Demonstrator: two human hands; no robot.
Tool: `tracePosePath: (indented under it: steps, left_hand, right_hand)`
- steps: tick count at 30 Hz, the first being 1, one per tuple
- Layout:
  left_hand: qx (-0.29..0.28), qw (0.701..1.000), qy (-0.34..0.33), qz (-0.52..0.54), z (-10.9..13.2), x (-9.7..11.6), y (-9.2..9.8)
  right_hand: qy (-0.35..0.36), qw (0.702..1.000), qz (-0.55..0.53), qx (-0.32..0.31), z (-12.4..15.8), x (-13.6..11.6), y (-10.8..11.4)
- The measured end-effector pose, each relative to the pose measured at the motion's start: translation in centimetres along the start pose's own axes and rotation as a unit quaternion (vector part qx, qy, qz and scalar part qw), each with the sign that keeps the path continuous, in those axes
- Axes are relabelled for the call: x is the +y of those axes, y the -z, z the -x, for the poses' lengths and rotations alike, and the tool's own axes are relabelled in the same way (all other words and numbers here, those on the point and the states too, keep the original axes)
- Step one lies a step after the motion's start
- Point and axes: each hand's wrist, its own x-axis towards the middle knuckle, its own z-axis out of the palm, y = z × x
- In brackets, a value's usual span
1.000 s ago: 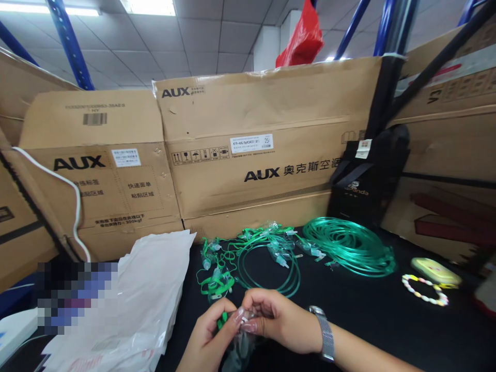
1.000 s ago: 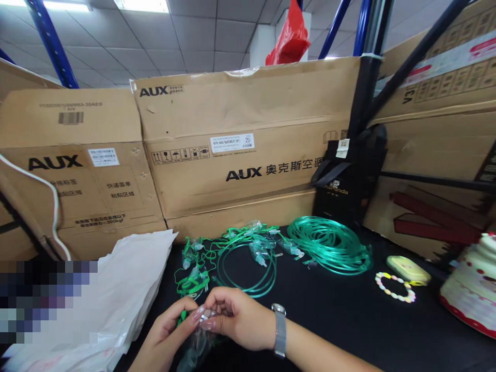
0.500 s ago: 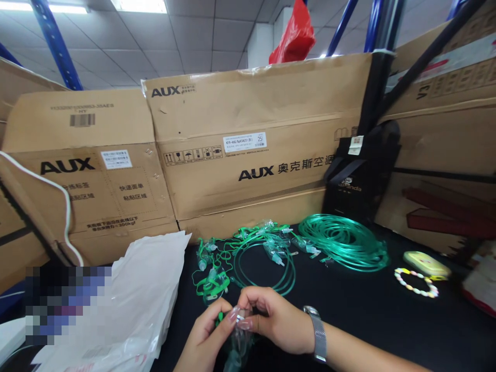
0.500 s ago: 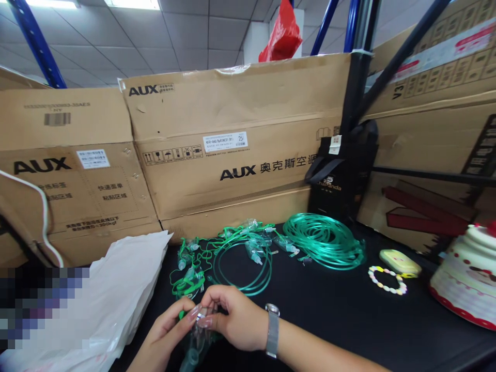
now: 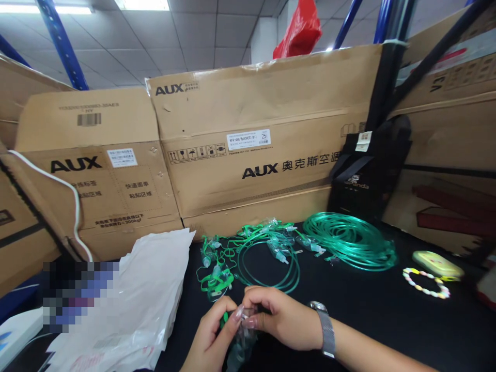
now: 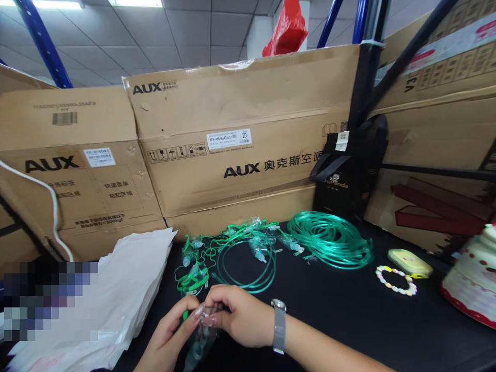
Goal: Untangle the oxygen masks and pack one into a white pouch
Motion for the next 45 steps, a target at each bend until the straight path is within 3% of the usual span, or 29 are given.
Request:
tracePosePath:
  steps: [7, 12, 20, 25, 35, 45]
  left_hand:
    - [-0.001, 0.997, 0.041, 0.065, -0.2, 0.1, -0.4]
    - [-0.014, 0.995, 0.049, 0.086, -0.3, 0.4, -0.6]
    - [0.048, 0.987, 0.061, 0.139, 0.0, 2.5, 0.0]
    - [0.050, 0.995, 0.020, 0.085, 0.2, 2.4, 0.1]
    - [0.013, 0.994, 0.042, 0.097, 0.3, 2.7, -0.2]
    - [0.009, 1.000, 0.017, 0.017, 0.3, 2.2, 0.0]
  right_hand:
    - [0.018, 0.997, -0.061, 0.045, 0.1, 0.6, -0.6]
    - [0.022, 0.997, -0.069, 0.023, 0.0, 0.5, -0.2]
    - [0.023, 0.997, -0.062, 0.028, -0.2, -0.4, 0.1]
    - [0.036, 0.994, -0.081, 0.057, -0.2, -0.2, 0.2]
    - [0.019, 0.992, -0.110, 0.053, -0.1, 0.0, -0.2]
    - [0.036, 0.998, -0.036, 0.039, -0.2, 0.6, 0.3]
